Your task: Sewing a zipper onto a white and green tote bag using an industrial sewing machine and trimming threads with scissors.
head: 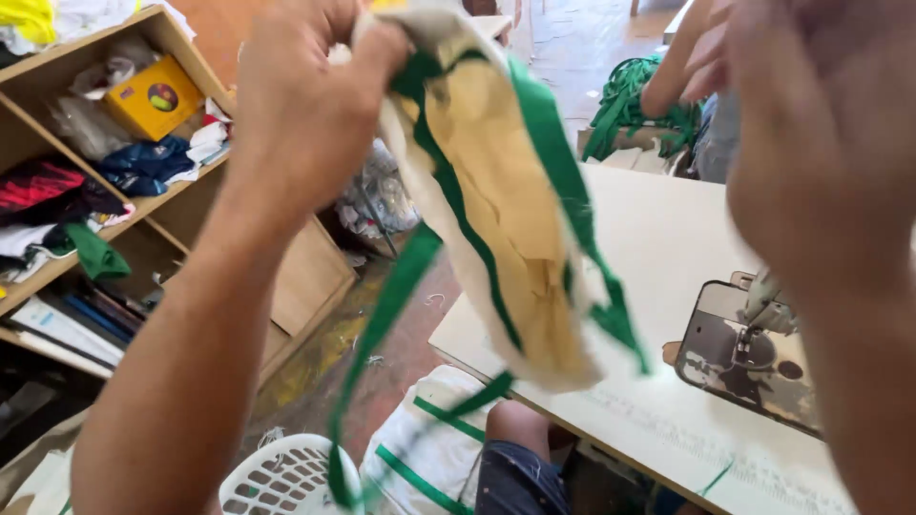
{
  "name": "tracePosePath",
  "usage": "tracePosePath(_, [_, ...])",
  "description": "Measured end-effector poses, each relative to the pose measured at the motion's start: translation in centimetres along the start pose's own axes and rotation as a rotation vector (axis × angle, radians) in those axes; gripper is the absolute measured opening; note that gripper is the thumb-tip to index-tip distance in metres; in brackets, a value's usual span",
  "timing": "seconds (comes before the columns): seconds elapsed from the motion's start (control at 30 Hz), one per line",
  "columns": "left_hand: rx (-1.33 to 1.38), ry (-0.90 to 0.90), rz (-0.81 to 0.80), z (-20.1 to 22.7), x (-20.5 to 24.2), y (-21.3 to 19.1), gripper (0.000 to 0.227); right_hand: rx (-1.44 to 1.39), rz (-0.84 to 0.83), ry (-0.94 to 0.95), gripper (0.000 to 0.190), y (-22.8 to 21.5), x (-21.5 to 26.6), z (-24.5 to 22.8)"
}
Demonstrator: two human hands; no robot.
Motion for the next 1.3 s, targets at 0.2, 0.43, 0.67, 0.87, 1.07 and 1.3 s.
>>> tracePosePath(0.2, [0.532,-0.282,-0.286,2.6,1.7,6.0,0.05,-0.317,-0.329,0.055,0.037,7.5,4.3,-0.4])
tracePosePath(0.43, [0.513,-0.083,-0.348,5.4,3.7,6.1,0.032,-1.078,-0.382,0.146,0.029,10.4,2.8,3.7])
tracePosePath(0.67, [0.546,-0.041,-0.452,5.5,4.1,4.8,0.019,-0.636,-0.396,0.228,0.013,8.2,1.1,-0.6])
tracePosePath(0.87, [0.358,-0.149,-0.416,4.0,4.0,6.3,0.01,-0.979,-0.339,0.324,0.018,10.1,1.5,0.5])
tracePosePath(1.07, [0.37,-0.167,-0.44,4.3,4.2,5.6,0.01,-0.711,-0.516,0.355,0.03,9.7,1.7,0.2])
tracePosePath(1.3, [0.259,0.085,-0.393,4.1,4.0,5.1,0.019,-0.817,-0.415,0.086,0.014,10.2,1.2,0.7])
Point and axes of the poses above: each hand's wrist, its own x-axis away from the middle knuckle, its own y-axis out of the palm, z = x × y, the point moved 1 cm from there along -x, towards the middle knuckle, and after that the axes turned 13 degrees about -z, right-handed, at the moved point
